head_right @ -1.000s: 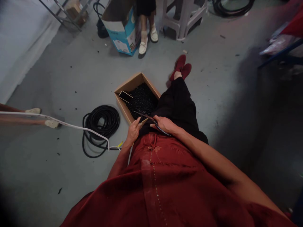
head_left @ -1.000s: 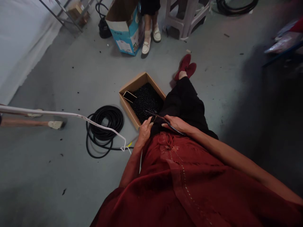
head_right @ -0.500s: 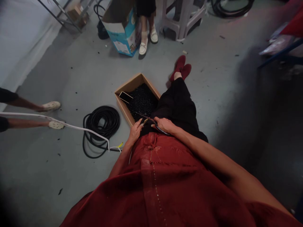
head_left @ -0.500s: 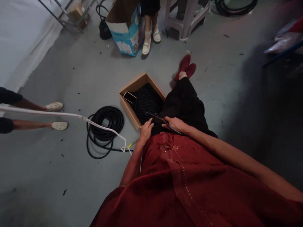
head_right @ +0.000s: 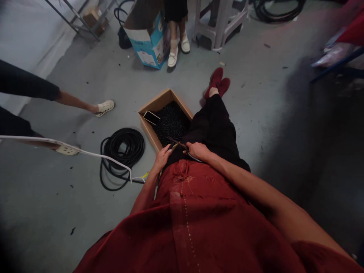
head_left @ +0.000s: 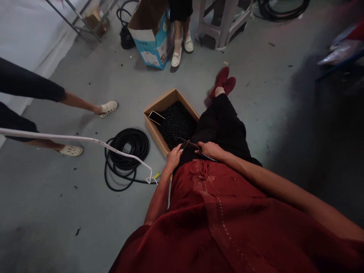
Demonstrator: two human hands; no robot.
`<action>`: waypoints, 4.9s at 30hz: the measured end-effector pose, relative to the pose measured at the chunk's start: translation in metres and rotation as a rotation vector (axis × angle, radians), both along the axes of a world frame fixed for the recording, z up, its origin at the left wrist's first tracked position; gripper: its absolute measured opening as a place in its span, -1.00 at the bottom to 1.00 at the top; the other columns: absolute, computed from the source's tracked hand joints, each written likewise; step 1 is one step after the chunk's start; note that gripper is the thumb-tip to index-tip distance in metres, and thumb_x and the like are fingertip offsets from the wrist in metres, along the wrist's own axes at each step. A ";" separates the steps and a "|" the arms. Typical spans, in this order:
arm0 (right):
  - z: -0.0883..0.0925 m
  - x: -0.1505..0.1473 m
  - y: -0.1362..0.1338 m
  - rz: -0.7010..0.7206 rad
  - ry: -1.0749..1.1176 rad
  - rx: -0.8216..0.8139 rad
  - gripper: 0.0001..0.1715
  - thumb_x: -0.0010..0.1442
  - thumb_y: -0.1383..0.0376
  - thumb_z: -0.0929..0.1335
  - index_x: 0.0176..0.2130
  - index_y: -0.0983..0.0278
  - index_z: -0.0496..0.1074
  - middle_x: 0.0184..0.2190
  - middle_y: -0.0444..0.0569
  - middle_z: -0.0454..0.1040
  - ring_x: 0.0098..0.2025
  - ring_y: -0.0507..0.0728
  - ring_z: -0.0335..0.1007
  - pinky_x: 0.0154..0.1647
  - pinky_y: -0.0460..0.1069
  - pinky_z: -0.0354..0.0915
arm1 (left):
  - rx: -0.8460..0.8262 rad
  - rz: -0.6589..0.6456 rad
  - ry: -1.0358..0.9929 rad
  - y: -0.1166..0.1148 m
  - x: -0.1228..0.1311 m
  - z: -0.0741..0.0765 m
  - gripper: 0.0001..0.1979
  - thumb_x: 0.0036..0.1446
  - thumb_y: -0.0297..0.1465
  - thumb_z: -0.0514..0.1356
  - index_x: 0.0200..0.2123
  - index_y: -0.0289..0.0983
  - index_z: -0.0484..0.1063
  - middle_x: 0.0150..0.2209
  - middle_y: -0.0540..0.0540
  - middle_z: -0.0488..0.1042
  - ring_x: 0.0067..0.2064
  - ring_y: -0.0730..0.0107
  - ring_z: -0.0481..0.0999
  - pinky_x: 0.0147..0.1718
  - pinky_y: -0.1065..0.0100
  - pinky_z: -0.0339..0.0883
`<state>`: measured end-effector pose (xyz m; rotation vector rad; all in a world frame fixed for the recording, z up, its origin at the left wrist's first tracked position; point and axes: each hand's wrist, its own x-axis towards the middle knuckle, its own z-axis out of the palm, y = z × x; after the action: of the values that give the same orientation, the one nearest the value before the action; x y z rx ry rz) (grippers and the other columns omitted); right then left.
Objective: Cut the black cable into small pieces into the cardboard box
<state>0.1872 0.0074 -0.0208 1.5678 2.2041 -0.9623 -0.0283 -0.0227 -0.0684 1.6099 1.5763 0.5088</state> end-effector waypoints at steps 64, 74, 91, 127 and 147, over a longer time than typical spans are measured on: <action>0.038 0.021 -0.009 -0.029 0.263 0.011 -0.26 0.06 -0.18 0.20 0.03 0.27 0.17 -0.13 0.14 0.36 -0.13 0.24 0.34 -0.22 -0.01 0.17 | 0.038 0.082 -0.104 0.000 0.024 0.044 -0.57 0.19 -0.25 -0.04 0.08 -0.30 0.27 -0.25 -0.13 0.47 -0.36 0.44 0.40 -0.26 0.34 0.32; 0.037 0.022 -0.010 -0.038 0.265 0.009 -0.25 0.05 -0.19 0.21 0.03 0.25 0.18 -0.11 0.14 0.36 -0.13 0.24 0.34 -0.23 0.00 0.17 | 0.067 0.096 -0.124 0.000 0.023 0.046 -0.57 0.19 -0.27 -0.05 0.08 -0.31 0.26 -0.25 -0.12 0.47 -0.39 0.46 0.39 -0.27 0.34 0.33; 0.039 0.019 -0.008 0.016 0.235 0.003 -0.20 0.02 -0.21 0.21 0.04 0.27 0.16 -0.10 0.16 0.36 -0.11 0.25 0.34 -0.22 -0.01 0.17 | 0.122 0.005 0.008 0.004 0.019 0.052 -0.58 0.21 -0.26 -0.06 0.08 -0.29 0.27 -0.09 -0.16 0.43 -0.11 0.34 0.42 -0.08 0.31 0.27; 0.039 0.016 -0.007 0.024 0.333 -0.046 -0.19 0.02 -0.19 0.23 0.08 0.27 0.15 -0.11 0.13 0.35 -0.12 0.22 0.32 -0.23 -0.02 0.17 | 0.076 0.065 -0.124 -0.003 0.019 0.048 -0.55 0.19 -0.22 -0.04 0.07 -0.34 0.27 -0.28 -0.12 0.46 -0.42 0.51 0.39 -0.33 0.39 0.33; 0.050 0.011 -0.008 0.097 0.211 0.101 -0.19 0.01 -0.19 0.24 0.04 0.30 0.16 -0.16 0.17 0.34 -0.14 0.27 0.30 -0.19 0.02 0.16 | 0.163 0.004 -0.010 -0.004 0.018 0.059 -0.55 0.21 -0.19 -0.07 0.06 -0.31 0.29 -0.24 -0.14 0.46 -0.25 0.40 0.42 -0.22 0.35 0.31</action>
<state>0.1986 -0.0002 0.0293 1.4432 2.4830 -1.0457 -0.0102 -0.0266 -0.0096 1.7227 1.5645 0.6602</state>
